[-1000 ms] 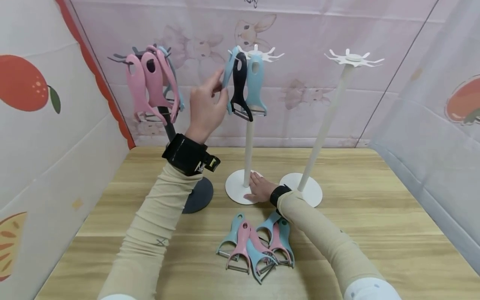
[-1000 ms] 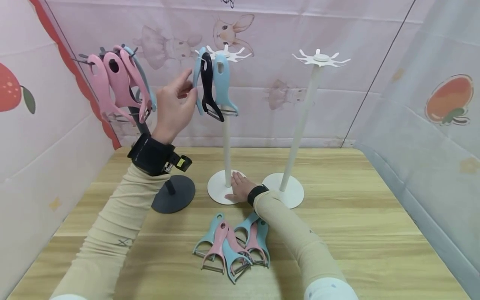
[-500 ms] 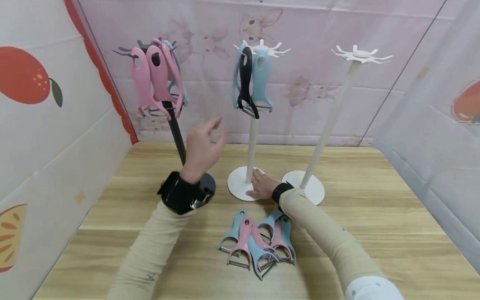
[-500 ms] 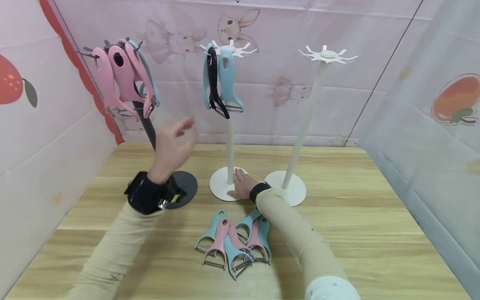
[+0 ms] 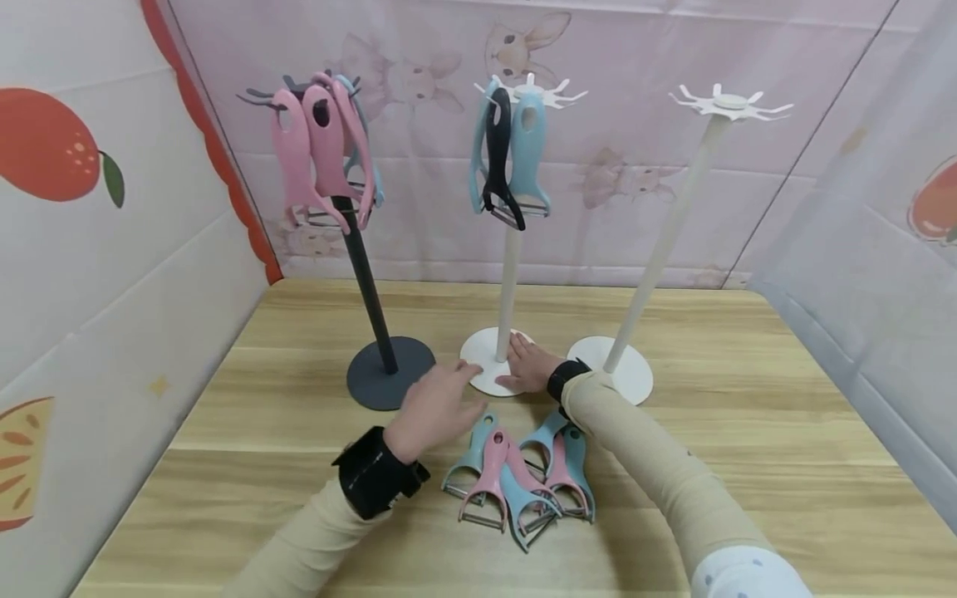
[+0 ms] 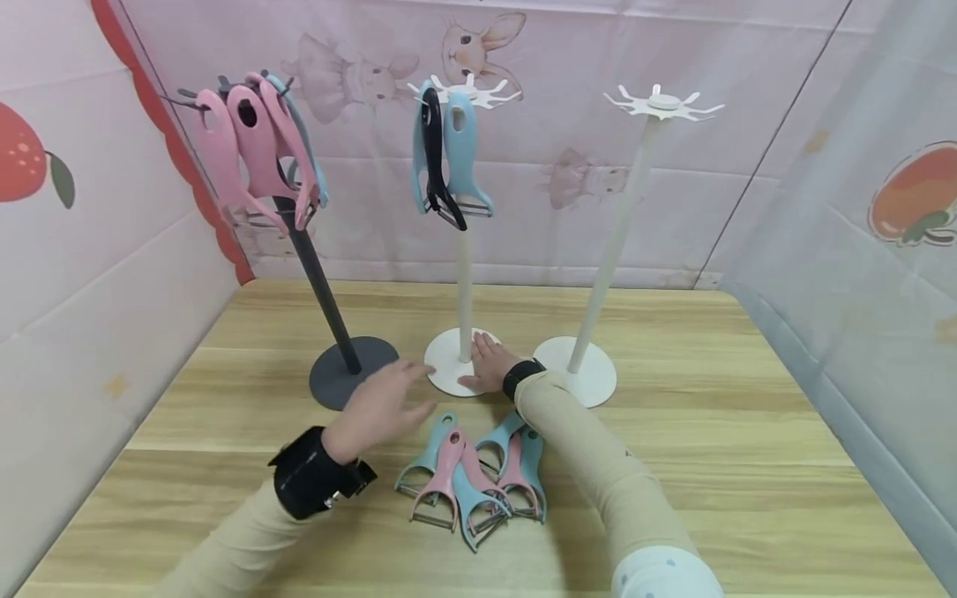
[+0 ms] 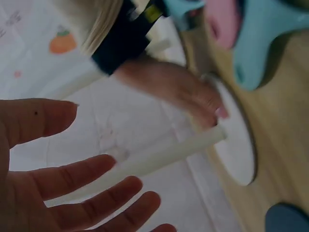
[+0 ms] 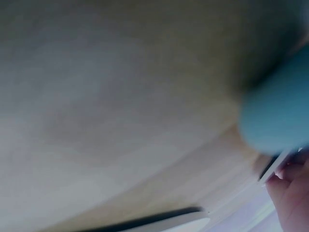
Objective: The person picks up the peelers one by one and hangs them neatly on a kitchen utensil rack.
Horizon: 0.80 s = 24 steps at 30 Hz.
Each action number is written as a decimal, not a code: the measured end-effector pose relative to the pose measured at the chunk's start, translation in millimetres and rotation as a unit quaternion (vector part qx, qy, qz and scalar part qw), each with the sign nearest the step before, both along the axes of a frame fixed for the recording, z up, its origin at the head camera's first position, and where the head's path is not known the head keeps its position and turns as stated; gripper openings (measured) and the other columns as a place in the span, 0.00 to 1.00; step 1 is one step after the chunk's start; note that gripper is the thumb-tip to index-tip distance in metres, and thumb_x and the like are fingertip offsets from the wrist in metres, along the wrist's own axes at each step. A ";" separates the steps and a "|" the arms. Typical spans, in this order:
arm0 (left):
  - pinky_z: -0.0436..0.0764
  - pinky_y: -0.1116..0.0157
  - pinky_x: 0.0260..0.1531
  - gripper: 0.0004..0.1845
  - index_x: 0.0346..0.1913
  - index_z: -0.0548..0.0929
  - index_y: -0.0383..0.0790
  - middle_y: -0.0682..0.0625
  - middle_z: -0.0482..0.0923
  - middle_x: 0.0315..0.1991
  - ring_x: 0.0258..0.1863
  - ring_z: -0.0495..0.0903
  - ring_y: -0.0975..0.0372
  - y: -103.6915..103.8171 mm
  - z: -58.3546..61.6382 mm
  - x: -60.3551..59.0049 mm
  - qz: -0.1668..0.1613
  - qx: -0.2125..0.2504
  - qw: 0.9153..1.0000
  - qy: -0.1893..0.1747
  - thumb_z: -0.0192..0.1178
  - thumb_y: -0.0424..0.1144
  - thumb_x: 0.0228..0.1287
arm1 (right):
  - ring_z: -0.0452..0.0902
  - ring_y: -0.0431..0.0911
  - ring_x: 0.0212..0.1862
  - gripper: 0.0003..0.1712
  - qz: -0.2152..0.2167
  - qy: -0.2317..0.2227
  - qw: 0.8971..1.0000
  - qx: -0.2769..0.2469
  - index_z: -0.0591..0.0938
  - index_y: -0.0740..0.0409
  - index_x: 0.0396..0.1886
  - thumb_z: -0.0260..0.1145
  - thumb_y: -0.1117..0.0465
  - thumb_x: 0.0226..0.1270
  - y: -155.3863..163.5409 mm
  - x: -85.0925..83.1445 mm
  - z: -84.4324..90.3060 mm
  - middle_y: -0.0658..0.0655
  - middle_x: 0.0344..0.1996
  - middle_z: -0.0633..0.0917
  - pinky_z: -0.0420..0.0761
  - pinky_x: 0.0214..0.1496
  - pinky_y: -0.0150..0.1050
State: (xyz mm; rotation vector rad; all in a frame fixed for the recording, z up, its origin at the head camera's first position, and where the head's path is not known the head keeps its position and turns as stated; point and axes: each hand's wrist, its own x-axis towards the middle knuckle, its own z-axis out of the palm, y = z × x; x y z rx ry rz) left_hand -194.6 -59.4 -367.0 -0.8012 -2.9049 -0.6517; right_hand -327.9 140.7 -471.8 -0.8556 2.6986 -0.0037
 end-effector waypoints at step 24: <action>0.69 0.67 0.13 0.13 0.40 0.80 0.37 0.48 0.74 0.26 0.22 0.71 0.62 35.7 -55.9 38.8 -0.072 -0.120 0.990 -0.007 0.59 0.33 0.47 | 0.33 0.61 0.69 0.44 -0.008 -0.018 1.000 0.002 0.43 0.76 0.67 0.45 0.44 0.70 -1.8 5.4 8.6 0.73 0.68 0.41 0.44 0.68 0.50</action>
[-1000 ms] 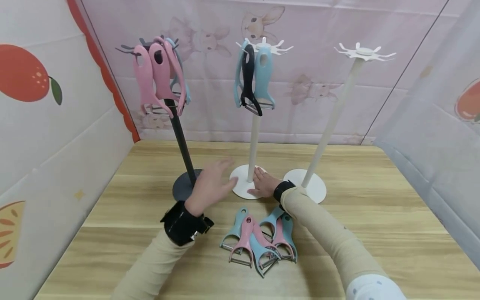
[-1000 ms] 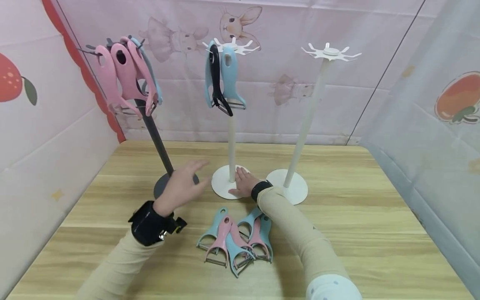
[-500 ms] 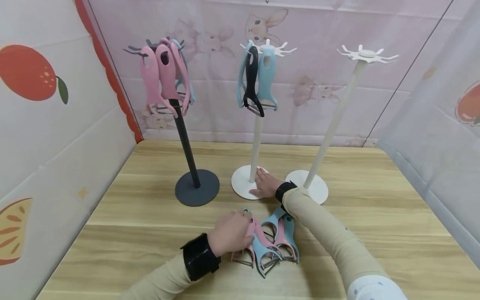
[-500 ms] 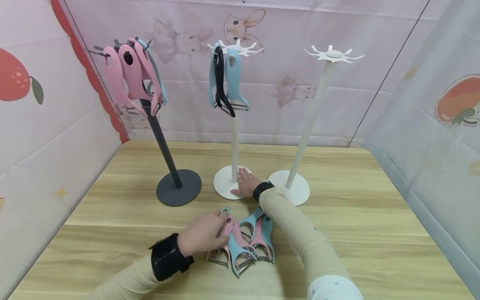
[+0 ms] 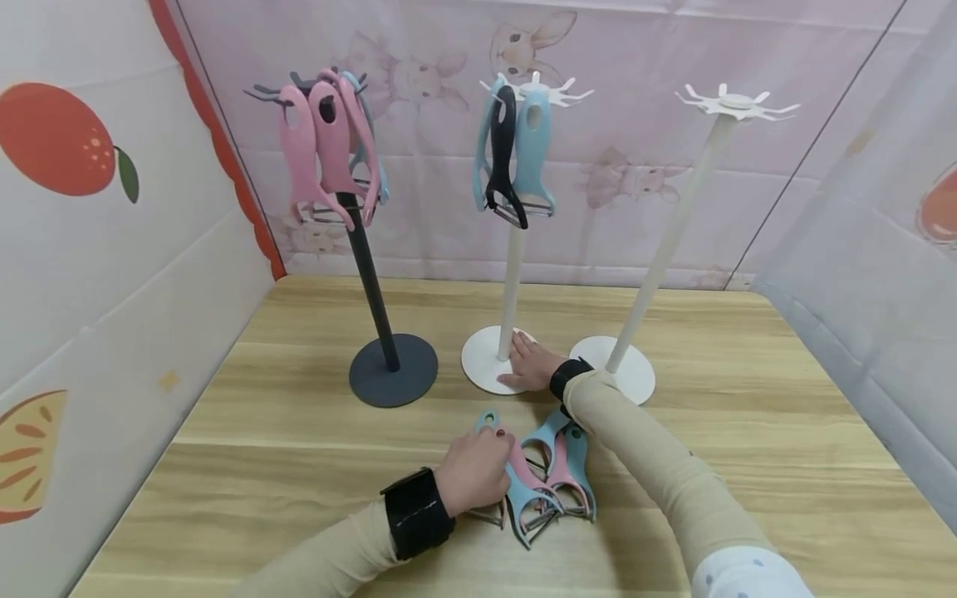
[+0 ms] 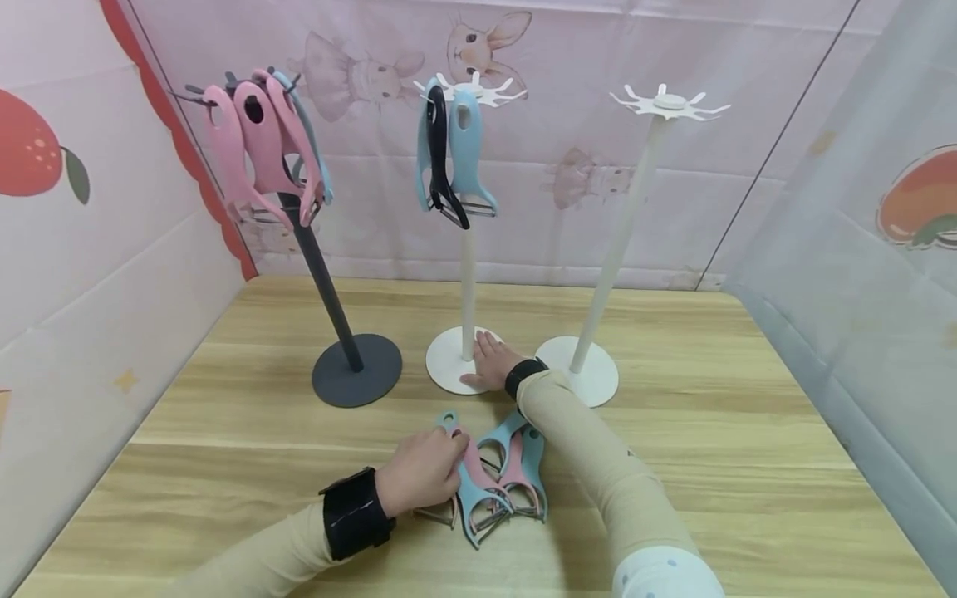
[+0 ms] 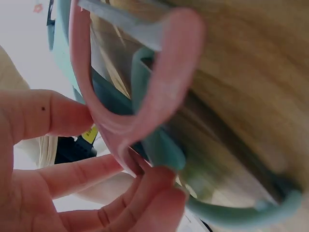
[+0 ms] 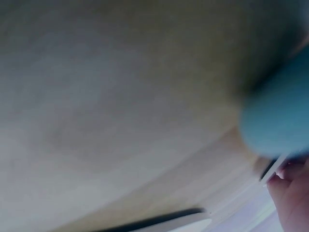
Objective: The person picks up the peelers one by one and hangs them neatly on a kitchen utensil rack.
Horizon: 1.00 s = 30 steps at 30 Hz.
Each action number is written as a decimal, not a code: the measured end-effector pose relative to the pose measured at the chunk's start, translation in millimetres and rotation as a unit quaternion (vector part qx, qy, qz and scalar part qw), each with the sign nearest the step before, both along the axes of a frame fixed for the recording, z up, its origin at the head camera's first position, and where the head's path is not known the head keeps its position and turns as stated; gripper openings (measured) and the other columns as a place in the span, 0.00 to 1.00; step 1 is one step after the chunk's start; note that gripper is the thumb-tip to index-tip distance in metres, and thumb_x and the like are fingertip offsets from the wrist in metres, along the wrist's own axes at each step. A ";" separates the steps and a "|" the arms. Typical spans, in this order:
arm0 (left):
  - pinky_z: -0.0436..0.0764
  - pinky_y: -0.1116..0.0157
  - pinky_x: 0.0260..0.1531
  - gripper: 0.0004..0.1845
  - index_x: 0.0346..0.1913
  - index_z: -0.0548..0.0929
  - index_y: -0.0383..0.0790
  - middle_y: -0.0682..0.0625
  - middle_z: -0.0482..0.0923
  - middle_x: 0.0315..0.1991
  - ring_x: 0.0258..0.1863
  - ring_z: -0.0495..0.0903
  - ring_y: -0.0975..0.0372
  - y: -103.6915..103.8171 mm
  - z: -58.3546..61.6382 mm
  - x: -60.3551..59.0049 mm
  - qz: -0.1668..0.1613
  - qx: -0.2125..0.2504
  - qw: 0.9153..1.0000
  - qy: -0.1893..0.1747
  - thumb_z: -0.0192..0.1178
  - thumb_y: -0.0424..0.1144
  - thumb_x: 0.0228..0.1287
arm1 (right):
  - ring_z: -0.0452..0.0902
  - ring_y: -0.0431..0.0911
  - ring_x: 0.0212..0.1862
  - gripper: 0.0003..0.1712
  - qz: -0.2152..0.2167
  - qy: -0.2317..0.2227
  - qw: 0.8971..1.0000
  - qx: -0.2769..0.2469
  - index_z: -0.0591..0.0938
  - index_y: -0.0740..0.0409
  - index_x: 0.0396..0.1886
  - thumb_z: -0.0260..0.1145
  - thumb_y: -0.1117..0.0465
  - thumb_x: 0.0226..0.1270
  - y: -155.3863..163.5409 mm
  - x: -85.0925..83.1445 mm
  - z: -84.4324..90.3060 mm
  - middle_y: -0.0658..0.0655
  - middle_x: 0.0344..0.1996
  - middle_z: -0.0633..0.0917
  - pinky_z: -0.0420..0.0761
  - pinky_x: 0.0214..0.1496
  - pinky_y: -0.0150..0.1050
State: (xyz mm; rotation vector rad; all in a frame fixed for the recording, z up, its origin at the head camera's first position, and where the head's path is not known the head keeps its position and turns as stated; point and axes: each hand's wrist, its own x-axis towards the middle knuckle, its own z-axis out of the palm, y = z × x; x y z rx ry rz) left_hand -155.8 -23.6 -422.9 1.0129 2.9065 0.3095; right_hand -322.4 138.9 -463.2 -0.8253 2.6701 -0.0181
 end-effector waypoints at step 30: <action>0.65 0.72 0.15 0.10 0.35 0.78 0.34 0.55 0.64 0.16 0.17 0.65 0.66 -11.4 26.8 -12.9 0.003 0.128 0.991 -0.030 0.63 0.32 0.47 | 0.33 0.63 0.68 0.44 0.009 -0.009 0.999 -0.032 0.43 0.77 0.67 0.47 0.46 0.70 2.2 2.1 4.2 0.75 0.67 0.41 0.45 0.67 0.53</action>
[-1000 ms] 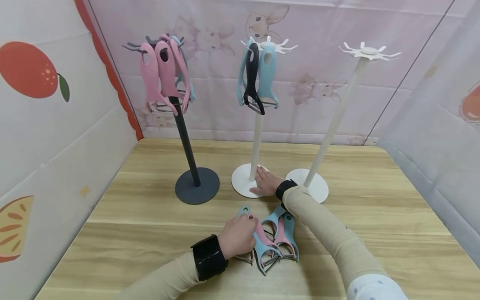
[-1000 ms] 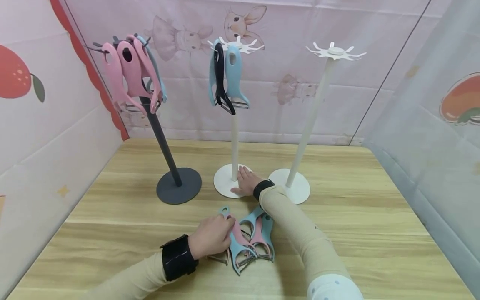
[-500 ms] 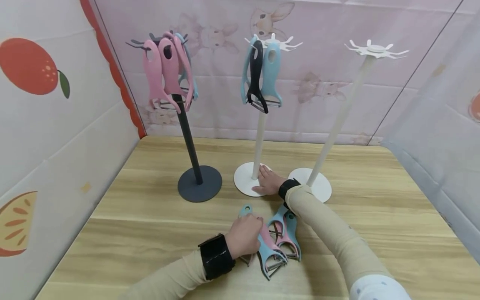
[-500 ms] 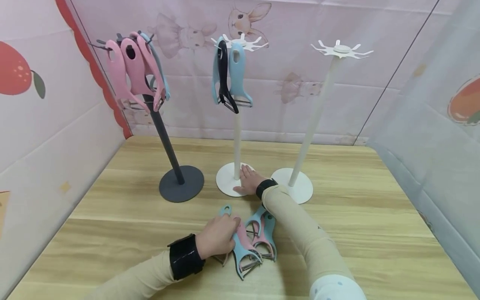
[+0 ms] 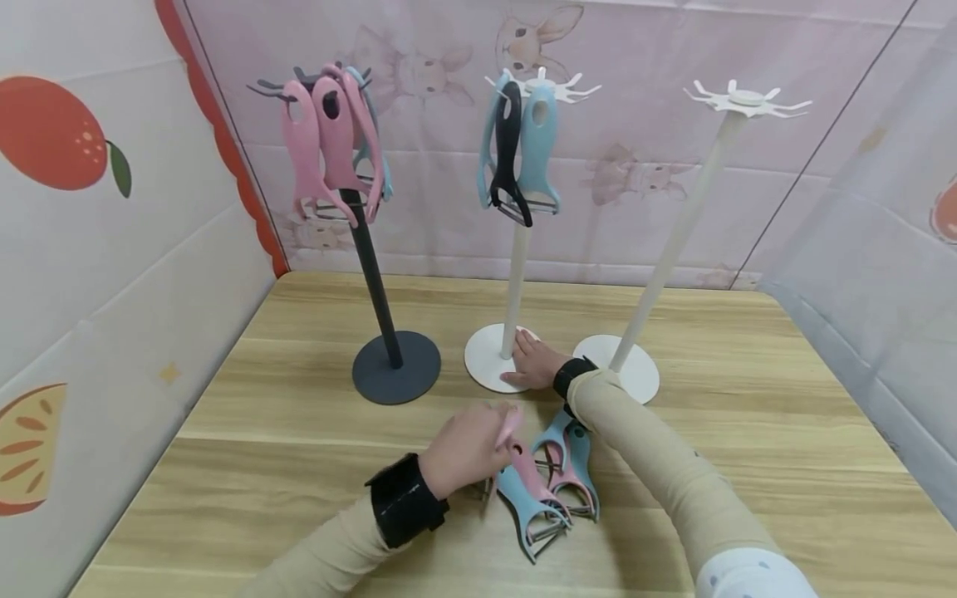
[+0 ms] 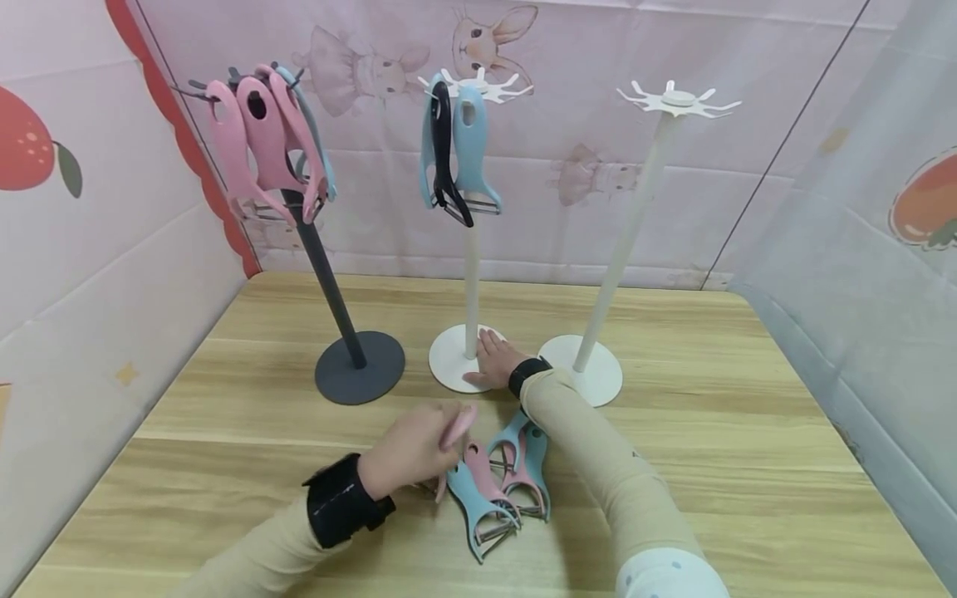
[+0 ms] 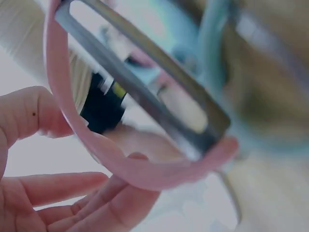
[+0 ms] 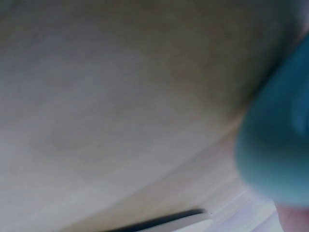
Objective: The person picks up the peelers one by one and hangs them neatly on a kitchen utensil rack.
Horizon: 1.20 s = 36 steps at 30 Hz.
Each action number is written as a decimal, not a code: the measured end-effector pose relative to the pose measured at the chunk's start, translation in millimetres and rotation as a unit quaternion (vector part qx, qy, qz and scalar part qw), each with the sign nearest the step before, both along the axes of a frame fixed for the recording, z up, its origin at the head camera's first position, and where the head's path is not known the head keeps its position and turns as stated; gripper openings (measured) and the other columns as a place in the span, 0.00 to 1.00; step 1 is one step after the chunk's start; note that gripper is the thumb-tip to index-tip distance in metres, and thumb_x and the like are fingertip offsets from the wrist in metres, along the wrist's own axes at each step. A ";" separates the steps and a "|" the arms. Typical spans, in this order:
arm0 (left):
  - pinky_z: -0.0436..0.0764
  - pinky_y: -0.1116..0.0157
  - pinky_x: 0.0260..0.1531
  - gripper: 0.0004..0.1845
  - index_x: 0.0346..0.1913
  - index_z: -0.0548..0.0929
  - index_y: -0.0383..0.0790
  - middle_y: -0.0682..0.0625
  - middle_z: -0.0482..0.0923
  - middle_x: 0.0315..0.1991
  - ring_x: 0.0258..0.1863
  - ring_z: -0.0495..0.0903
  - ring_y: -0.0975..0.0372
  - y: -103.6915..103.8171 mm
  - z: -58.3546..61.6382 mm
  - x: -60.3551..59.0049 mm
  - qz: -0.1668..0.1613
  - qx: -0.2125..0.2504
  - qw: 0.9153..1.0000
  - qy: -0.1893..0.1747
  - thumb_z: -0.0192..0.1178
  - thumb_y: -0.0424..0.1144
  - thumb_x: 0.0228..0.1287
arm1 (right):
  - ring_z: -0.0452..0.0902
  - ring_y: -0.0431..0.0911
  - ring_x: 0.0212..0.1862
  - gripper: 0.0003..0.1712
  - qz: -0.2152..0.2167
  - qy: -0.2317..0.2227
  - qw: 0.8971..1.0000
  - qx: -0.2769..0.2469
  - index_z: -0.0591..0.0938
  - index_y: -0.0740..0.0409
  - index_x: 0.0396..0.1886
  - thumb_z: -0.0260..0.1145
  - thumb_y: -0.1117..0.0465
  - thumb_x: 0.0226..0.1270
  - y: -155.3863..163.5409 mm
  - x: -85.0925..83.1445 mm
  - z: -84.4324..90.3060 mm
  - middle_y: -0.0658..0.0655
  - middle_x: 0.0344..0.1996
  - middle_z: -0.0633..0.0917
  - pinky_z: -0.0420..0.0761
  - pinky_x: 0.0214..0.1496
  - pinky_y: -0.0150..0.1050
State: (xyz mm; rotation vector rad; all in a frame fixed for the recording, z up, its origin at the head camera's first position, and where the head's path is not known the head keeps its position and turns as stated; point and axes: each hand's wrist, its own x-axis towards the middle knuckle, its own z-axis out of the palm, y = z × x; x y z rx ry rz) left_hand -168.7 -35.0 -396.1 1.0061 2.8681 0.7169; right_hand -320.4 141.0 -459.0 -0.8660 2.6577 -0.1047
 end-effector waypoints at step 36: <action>0.79 0.68 0.32 0.18 0.54 0.75 0.27 0.36 0.80 0.40 0.33 0.82 0.57 -10.6 159.9 -130.8 0.150 0.452 0.830 0.289 0.50 0.24 0.60 | 0.34 0.59 0.69 0.46 -0.014 -0.003 1.000 0.025 0.43 0.72 0.68 0.44 0.41 0.69 -0.3 -6.4 -7.7 0.71 0.68 0.41 0.44 0.68 0.49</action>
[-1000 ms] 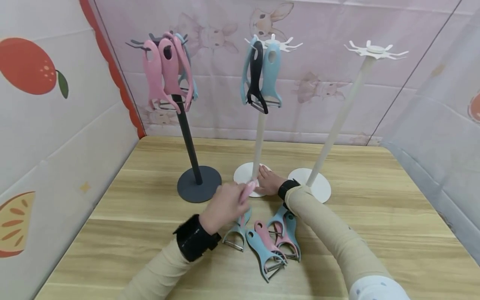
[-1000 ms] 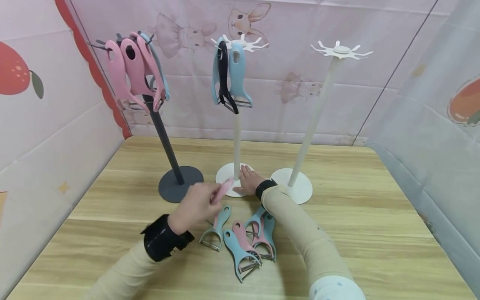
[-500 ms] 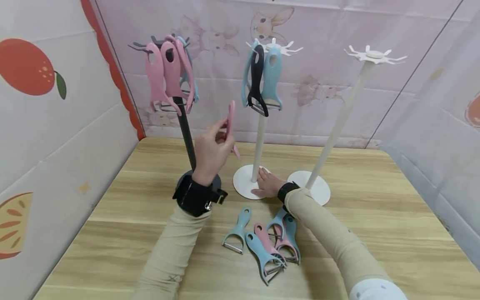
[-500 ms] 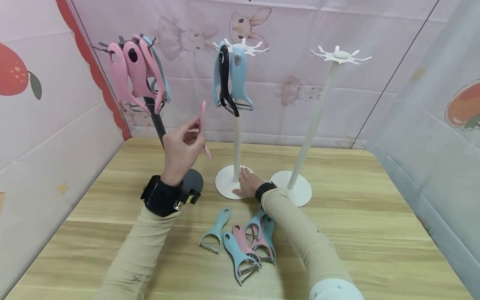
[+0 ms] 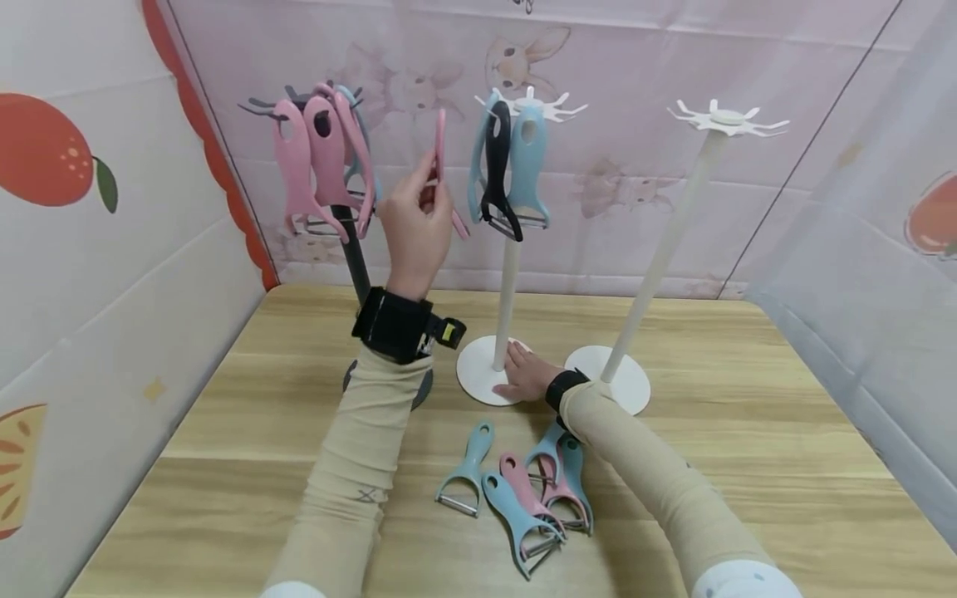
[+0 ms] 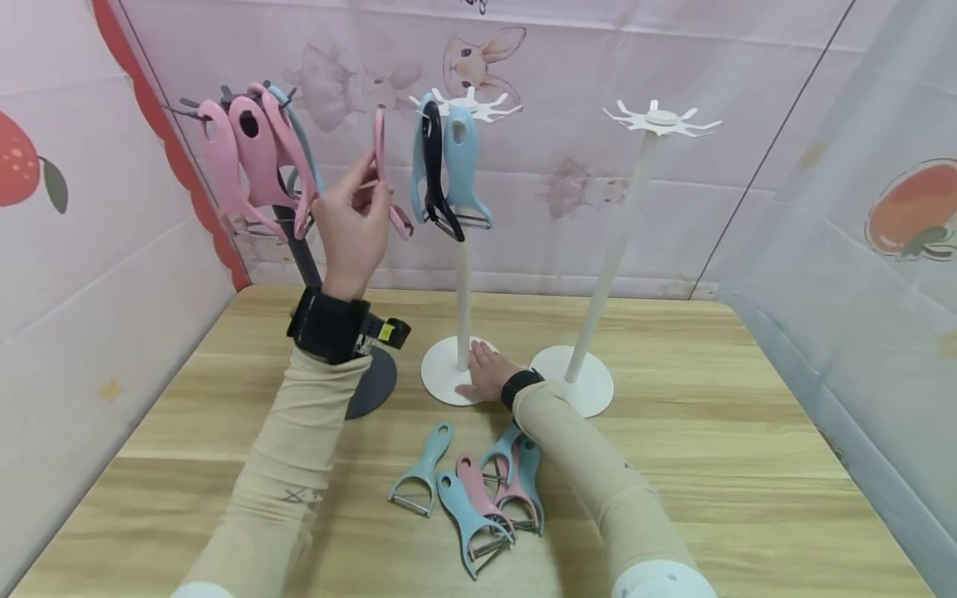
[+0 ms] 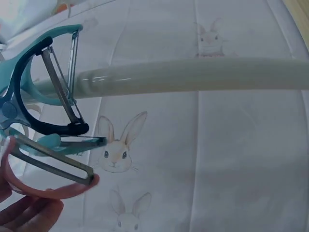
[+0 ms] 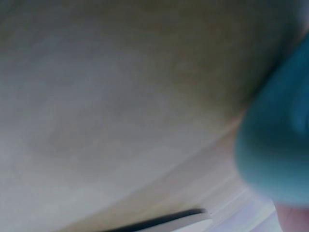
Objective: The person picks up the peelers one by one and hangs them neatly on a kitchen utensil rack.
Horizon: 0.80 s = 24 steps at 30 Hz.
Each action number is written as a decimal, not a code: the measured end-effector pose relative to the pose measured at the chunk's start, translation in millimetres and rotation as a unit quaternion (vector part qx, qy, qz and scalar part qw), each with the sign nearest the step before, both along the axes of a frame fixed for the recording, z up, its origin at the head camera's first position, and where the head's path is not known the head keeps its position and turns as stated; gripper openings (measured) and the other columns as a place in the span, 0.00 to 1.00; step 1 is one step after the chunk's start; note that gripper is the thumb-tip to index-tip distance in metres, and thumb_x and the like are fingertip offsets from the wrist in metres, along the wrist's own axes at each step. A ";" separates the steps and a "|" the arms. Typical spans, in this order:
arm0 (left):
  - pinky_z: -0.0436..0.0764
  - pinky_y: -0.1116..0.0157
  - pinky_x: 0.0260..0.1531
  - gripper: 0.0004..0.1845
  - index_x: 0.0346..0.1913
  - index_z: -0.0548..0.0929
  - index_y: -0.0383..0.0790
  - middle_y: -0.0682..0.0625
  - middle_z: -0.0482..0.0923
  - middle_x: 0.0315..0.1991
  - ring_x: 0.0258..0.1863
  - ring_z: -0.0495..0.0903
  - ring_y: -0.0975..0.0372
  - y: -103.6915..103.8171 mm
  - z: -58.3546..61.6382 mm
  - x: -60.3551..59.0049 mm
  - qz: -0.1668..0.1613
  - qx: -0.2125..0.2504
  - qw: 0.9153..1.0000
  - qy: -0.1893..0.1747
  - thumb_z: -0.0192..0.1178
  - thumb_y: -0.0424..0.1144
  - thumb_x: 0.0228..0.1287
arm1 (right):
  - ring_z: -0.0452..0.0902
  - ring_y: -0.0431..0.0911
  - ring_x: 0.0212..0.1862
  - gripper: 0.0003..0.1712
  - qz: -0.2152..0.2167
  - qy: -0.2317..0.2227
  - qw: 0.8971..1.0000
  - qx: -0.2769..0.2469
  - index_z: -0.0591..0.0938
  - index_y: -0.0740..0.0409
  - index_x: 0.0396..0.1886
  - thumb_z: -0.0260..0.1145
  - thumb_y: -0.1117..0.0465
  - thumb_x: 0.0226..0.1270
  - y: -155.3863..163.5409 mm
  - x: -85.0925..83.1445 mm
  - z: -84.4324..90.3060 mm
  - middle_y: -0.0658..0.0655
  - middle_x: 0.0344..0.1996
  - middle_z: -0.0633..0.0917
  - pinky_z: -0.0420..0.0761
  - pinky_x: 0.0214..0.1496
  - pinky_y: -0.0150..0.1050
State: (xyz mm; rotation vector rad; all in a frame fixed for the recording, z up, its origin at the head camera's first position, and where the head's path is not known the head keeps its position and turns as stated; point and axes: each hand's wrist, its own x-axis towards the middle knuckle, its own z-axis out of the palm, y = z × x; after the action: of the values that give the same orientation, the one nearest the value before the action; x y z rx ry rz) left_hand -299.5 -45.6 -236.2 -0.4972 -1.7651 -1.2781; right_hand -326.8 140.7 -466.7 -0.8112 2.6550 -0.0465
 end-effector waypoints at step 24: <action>0.62 0.72 0.22 0.19 0.58 0.74 0.38 0.43 0.79 0.47 0.21 0.67 0.61 19.2 39.7 -34.0 -0.045 -0.074 0.992 -0.091 0.46 0.26 0.66 | 0.37 0.60 0.69 0.45 0.020 0.029 0.999 -0.004 0.46 0.74 0.68 0.46 0.42 0.69 2.1 3.4 2.3 0.73 0.67 0.44 0.46 0.68 0.48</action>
State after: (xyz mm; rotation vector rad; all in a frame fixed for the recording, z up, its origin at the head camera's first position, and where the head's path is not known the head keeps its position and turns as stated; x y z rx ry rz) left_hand -333.6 -26.4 -196.5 -0.5643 -2.0200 -1.2953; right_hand -323.4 142.9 -464.4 -0.8792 2.6928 -0.0230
